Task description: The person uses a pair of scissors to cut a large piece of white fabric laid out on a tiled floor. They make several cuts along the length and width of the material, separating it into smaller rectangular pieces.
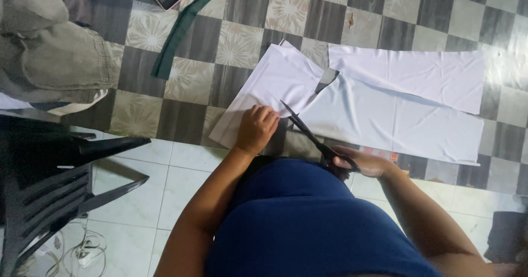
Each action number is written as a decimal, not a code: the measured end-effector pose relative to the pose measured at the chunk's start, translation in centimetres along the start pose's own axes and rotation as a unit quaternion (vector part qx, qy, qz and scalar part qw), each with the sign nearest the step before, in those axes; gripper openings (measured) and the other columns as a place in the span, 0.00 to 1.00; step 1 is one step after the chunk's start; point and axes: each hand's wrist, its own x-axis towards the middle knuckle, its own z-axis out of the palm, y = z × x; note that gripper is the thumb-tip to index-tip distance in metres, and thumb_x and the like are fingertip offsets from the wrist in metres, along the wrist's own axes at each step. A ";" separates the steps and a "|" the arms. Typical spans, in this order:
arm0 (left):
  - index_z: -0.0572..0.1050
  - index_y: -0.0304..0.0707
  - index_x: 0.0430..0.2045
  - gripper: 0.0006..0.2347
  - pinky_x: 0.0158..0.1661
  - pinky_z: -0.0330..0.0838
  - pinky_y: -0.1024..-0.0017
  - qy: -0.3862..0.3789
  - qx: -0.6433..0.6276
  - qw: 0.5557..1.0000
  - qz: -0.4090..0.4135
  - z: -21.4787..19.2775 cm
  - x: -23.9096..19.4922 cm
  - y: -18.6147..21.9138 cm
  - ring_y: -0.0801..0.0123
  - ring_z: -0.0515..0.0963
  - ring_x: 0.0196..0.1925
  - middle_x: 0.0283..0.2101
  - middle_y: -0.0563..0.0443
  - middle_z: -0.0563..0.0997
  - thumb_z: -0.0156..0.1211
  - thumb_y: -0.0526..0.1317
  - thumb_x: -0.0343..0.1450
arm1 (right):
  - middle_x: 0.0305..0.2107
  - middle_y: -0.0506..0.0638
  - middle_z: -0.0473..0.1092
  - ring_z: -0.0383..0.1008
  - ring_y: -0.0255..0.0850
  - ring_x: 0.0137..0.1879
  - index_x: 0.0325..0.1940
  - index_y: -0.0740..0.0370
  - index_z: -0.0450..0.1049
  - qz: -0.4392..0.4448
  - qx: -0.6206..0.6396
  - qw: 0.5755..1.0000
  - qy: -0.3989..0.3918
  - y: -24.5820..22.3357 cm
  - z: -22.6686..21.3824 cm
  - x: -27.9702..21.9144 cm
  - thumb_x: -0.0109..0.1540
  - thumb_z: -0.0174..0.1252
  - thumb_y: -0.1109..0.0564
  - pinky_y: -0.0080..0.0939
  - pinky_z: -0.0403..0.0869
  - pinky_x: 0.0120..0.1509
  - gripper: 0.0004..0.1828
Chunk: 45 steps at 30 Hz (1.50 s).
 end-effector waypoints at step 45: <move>0.71 0.42 0.22 0.04 0.31 0.67 0.69 0.001 -0.079 0.997 0.019 -1.3 0.6 -0.1 0.62 0.74 0.35 0.28 0.54 0.70 0.57 0.39 0.67 | 0.10 0.54 0.68 0.70 0.42 0.17 0.31 0.64 0.67 -0.017 -0.028 0.999 -0.034 -3.1 -2.0 10.2 0.59 0.57 0.46 0.36 0.68 0.23 0.18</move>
